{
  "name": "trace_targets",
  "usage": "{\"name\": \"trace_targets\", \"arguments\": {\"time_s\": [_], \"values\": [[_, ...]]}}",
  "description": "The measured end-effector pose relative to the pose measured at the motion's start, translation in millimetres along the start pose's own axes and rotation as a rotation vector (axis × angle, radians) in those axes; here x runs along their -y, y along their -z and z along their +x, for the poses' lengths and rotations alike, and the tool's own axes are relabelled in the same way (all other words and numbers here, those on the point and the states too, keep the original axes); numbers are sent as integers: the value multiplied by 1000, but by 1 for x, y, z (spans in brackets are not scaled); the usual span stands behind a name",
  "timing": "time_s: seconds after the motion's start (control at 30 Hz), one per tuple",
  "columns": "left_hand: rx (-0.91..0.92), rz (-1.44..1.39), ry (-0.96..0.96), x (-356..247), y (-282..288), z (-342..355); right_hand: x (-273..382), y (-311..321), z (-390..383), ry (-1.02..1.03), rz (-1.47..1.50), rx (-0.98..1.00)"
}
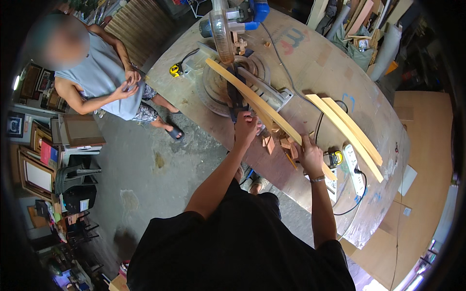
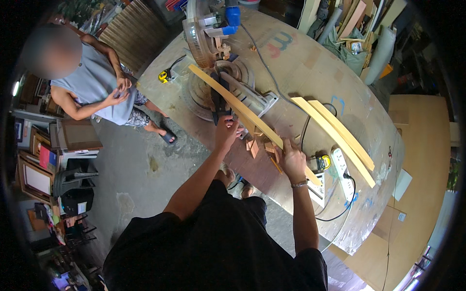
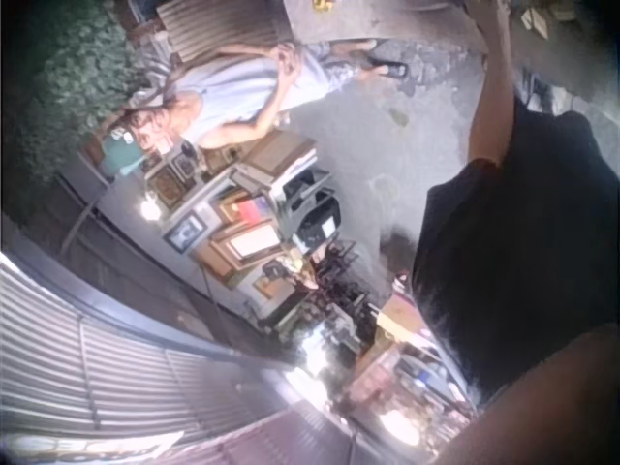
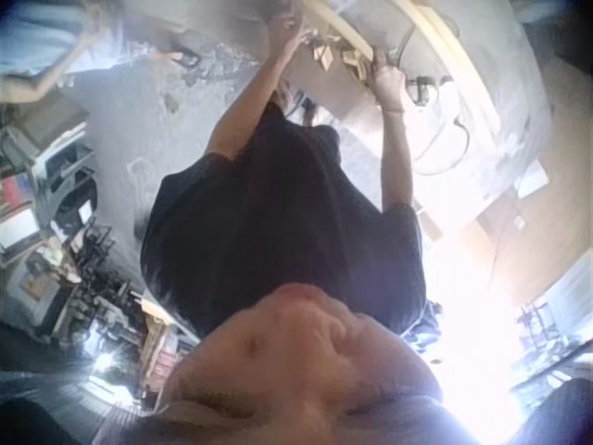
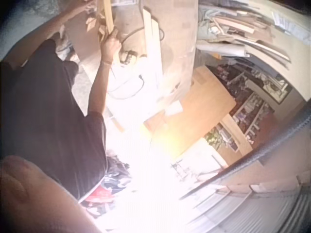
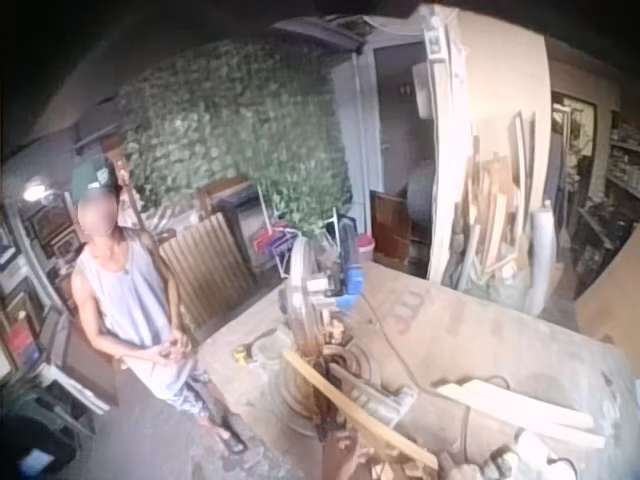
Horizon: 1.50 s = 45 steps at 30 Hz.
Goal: The person measures and marks a wooden plank with a tape measure, pencil, and speed square, then positions it on a miter saw and cuts it. A second person stands nearby observing.
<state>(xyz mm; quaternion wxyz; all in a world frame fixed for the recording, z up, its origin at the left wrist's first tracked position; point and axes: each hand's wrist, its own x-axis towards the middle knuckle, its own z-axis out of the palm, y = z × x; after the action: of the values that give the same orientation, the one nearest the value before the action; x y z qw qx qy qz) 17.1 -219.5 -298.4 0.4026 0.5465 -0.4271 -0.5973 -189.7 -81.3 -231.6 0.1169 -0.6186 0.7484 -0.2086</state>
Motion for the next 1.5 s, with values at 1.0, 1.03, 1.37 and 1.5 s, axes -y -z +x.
{"name": "trace_targets", "arguments": {"time_s": [1.0,1.03,1.37,1.5], "values": [[202,-67,85,-20,-19,78,-4,-50,110,66,-66,80],[221,-112,109,-21,-18,78,-4,-50,110,72,-64,75],[204,-31,-3,17,-35,81,7,-52,111,37,-66,75],[232,-26,42,23,-36,83,5,-58,118,52,-46,89]]}}
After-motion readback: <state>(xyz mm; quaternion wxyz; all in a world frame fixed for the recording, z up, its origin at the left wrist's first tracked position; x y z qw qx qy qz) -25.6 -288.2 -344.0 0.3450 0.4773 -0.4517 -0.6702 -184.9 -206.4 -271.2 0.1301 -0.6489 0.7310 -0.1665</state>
